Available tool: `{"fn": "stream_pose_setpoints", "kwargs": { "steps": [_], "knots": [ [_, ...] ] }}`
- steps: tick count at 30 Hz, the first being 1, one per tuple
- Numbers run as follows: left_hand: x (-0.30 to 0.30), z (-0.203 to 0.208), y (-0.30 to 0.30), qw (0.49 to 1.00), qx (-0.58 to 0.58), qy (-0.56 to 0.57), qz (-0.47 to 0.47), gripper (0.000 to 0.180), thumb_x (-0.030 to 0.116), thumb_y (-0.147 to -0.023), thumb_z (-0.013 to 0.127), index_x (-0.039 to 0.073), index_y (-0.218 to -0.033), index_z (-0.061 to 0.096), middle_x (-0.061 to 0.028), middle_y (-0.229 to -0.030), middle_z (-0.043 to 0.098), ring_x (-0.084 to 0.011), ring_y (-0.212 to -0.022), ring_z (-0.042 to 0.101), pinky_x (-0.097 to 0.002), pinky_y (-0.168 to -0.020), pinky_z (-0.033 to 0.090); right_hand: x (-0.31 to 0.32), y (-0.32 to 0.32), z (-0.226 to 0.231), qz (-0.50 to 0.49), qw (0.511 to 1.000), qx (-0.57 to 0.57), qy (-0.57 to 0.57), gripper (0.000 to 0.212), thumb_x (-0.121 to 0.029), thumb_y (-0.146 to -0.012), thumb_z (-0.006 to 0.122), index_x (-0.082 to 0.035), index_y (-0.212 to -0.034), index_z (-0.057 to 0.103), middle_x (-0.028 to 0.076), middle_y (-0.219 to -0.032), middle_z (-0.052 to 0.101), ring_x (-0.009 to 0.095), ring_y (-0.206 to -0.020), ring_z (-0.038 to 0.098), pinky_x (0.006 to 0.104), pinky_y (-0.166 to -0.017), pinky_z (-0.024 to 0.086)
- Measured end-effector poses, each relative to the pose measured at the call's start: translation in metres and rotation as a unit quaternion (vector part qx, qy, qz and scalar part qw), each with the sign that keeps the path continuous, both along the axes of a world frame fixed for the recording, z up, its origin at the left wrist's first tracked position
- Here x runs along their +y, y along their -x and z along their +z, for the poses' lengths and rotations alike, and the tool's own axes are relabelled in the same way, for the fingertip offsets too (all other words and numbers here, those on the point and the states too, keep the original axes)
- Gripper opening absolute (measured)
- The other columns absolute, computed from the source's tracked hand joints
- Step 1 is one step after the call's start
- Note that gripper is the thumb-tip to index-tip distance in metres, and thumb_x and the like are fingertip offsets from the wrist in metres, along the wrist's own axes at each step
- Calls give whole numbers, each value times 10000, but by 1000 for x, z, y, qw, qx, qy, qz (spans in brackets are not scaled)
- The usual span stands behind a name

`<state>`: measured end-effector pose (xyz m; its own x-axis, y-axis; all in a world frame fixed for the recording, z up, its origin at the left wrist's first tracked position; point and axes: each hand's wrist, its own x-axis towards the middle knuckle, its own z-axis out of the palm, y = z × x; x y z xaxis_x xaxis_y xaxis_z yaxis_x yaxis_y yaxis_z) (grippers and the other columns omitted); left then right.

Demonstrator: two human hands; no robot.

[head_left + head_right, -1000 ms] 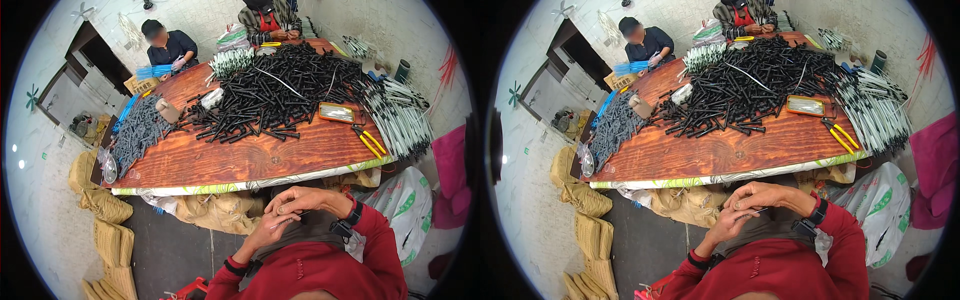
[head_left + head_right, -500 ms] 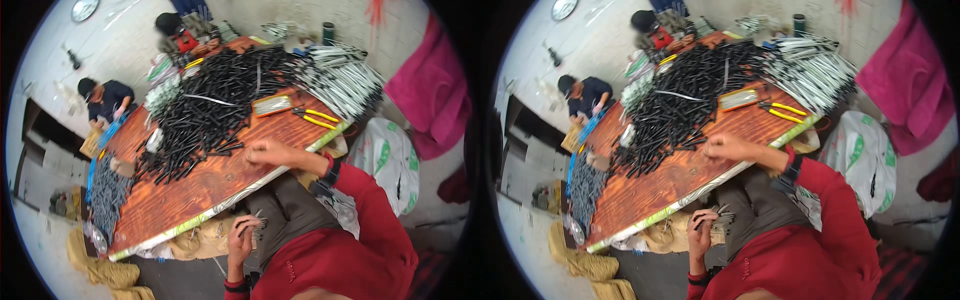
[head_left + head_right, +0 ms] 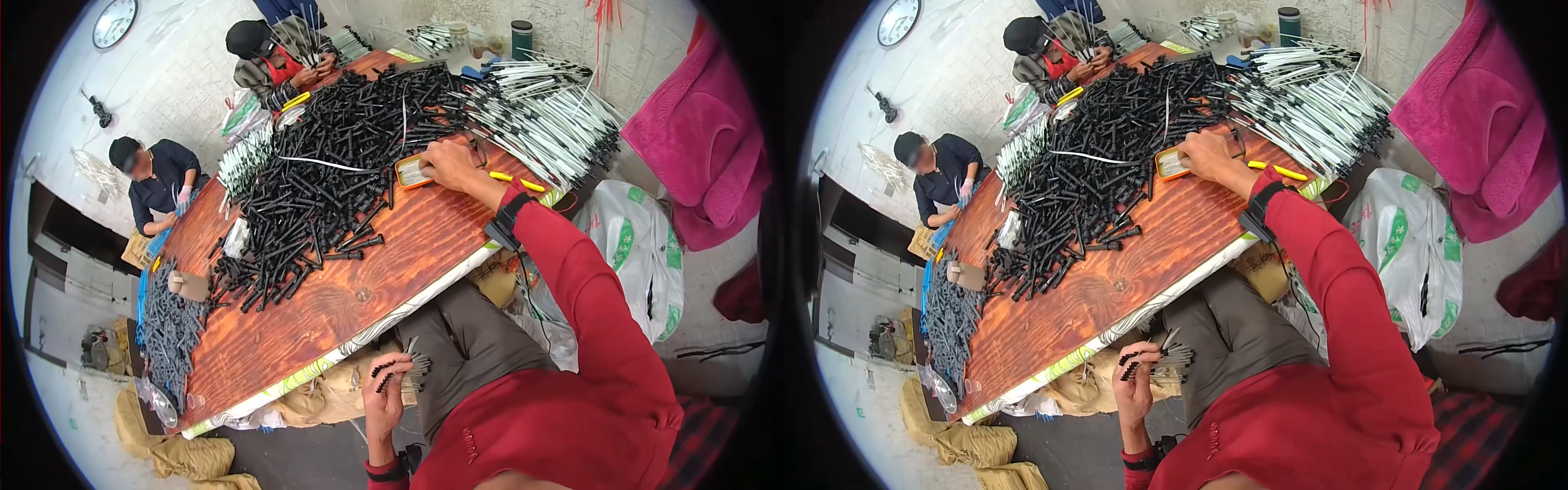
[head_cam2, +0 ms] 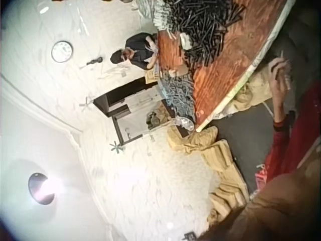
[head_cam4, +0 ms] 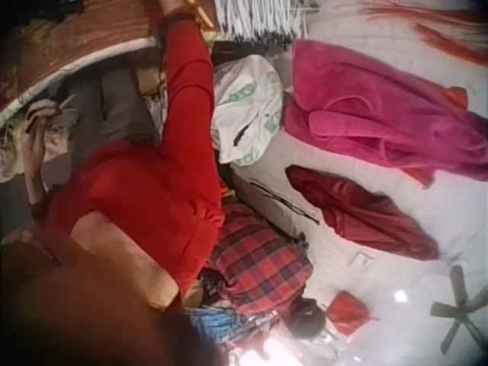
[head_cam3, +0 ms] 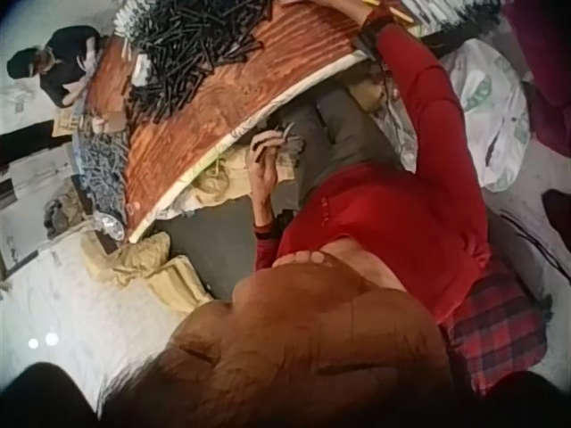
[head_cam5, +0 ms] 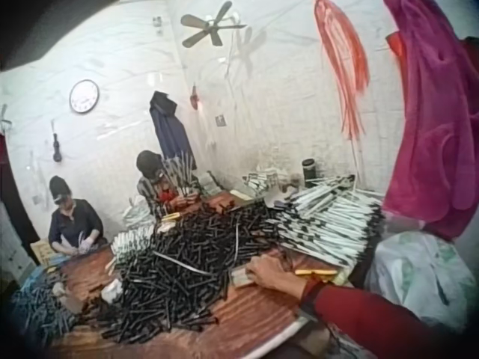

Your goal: Grouping and sorting thin white rods at a manufacturing workbench.

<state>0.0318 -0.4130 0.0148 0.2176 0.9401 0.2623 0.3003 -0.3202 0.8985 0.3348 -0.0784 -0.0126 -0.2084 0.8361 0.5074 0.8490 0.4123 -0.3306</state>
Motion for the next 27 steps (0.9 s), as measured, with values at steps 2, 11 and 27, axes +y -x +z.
{"fn": "stream_pose_setpoints", "kwargs": {
  "steps": [2, 11, 27],
  "knots": [
    [5, 1, 2, 1000, -13, 8, 8, 188, 106, -1000, 540, -28, -1013, 671, -132, -1077, 625, -207, -1001, 600, -306, -881, 472, 9, 2, 11, -9, 1000, -24, -9, 122, -222, -804, 650, -117, -849, 695, 107, -850, 644, 331, -835, 623, 468, -701, 504],
    [-23, 17, 14, 1000, -24, -3, 8, 185, 85, -991, 538, -21, -1028, 685, -133, -1038, 662, -235, -978, 624, -322, -886, 479, -16, 10, 26, -7, 996, -52, -67, 152, -252, -791, 637, -110, -749, 671, 118, -818, 642, 348, -768, 613, 493, -646, 495],
    [-31, 31, 15, 999, -6, -4, -33, 186, 47, -967, 537, -11, -1047, 694, -148, -1047, 692, -251, -980, 661, -335, -845, 519, -28, 17, 43, 3, 996, 65, -67, 147, -244, -837, 664, -105, -806, 702, 75, -824, 648, 310, -858, 609, 465, -714, 489]
  ]
}}
